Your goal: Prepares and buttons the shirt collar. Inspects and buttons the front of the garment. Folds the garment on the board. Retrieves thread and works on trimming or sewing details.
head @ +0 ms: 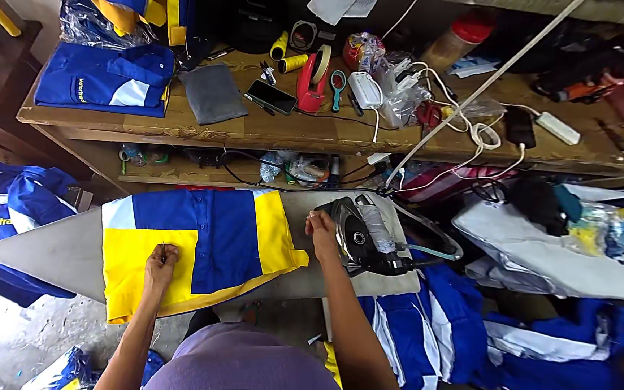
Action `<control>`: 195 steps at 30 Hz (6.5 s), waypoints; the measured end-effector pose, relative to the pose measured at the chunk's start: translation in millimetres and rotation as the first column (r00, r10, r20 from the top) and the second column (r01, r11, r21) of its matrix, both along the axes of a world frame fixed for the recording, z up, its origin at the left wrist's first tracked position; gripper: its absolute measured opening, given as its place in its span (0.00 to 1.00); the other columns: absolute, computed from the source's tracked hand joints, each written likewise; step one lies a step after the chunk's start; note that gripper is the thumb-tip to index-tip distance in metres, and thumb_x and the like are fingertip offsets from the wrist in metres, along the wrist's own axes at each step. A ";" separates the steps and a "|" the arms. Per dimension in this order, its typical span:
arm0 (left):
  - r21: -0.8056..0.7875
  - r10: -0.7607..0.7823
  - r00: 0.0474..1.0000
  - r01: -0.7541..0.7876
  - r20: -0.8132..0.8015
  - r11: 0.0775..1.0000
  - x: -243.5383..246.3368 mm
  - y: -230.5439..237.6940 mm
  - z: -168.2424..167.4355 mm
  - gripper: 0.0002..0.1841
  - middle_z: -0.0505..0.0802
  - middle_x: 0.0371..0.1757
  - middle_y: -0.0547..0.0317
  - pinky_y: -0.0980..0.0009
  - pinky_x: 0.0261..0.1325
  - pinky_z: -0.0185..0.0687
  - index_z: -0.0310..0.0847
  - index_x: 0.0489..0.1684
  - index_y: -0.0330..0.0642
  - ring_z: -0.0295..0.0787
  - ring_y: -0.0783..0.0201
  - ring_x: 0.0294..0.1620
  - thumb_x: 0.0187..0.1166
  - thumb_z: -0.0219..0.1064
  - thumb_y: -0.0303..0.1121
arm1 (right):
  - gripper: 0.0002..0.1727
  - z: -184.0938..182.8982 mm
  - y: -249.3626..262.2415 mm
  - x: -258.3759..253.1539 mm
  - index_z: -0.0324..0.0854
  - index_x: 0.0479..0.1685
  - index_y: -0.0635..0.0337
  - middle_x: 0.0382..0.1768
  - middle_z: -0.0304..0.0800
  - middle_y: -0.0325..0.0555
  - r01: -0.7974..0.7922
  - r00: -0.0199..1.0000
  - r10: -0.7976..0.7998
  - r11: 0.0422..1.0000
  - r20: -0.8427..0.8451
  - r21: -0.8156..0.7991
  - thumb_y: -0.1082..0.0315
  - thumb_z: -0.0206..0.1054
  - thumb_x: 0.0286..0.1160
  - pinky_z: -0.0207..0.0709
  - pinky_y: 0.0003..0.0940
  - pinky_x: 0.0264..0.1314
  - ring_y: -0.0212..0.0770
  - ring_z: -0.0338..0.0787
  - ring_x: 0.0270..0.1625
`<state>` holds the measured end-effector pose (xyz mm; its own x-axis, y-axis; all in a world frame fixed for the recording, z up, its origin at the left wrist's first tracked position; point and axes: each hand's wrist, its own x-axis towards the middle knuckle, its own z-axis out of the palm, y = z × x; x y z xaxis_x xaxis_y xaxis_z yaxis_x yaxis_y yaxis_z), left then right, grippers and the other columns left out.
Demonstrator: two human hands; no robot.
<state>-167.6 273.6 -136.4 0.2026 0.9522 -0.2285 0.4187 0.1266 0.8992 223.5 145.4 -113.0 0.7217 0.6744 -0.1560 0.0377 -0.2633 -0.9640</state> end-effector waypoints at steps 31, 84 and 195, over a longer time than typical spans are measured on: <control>-0.020 -0.197 0.967 0.196 -0.160 0.980 196.0 304.5 104.8 0.27 0.85 0.69 0.30 0.38 0.72 0.76 0.71 0.77 0.31 0.82 0.37 0.71 0.82 0.64 0.37 | 0.25 -54.7 -14.1 -191.1 0.85 0.73 0.42 0.78 0.82 0.41 -0.698 0.333 0.739 0.611 0.586 -0.374 0.52 0.69 0.75 0.62 0.59 0.88 0.48 0.73 0.85; 0.424 -0.298 0.772 0.578 -0.562 0.697 40.1 -35.6 -13.8 0.25 0.91 0.57 0.43 0.46 0.60 0.83 0.86 0.61 0.44 0.87 0.40 0.63 0.70 0.75 0.50 | 0.11 12.6 78.0 -144.4 0.84 0.41 0.65 0.34 0.90 0.43 -0.587 0.649 0.546 0.803 -0.529 0.108 0.69 0.60 0.87 0.87 0.33 0.48 0.34 0.90 0.38; 0.596 -0.611 0.739 0.636 -0.285 0.491 19.1 31.2 69.0 0.11 0.95 0.50 0.50 0.65 0.67 0.82 0.89 0.46 0.38 0.90 0.56 0.59 0.80 0.63 0.33 | 0.10 57.2 80.1 -160.0 0.86 0.40 0.63 0.31 0.89 0.41 -0.791 0.596 0.785 0.610 0.170 -0.047 0.66 0.73 0.66 0.79 0.19 0.38 0.24 0.85 0.32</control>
<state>-148.5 304.8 -67.4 0.8061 0.4858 0.3380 0.1884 -0.7520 0.6317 63.6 225.5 -55.8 -0.0818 0.9947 -0.0622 0.3660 -0.0280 -0.9302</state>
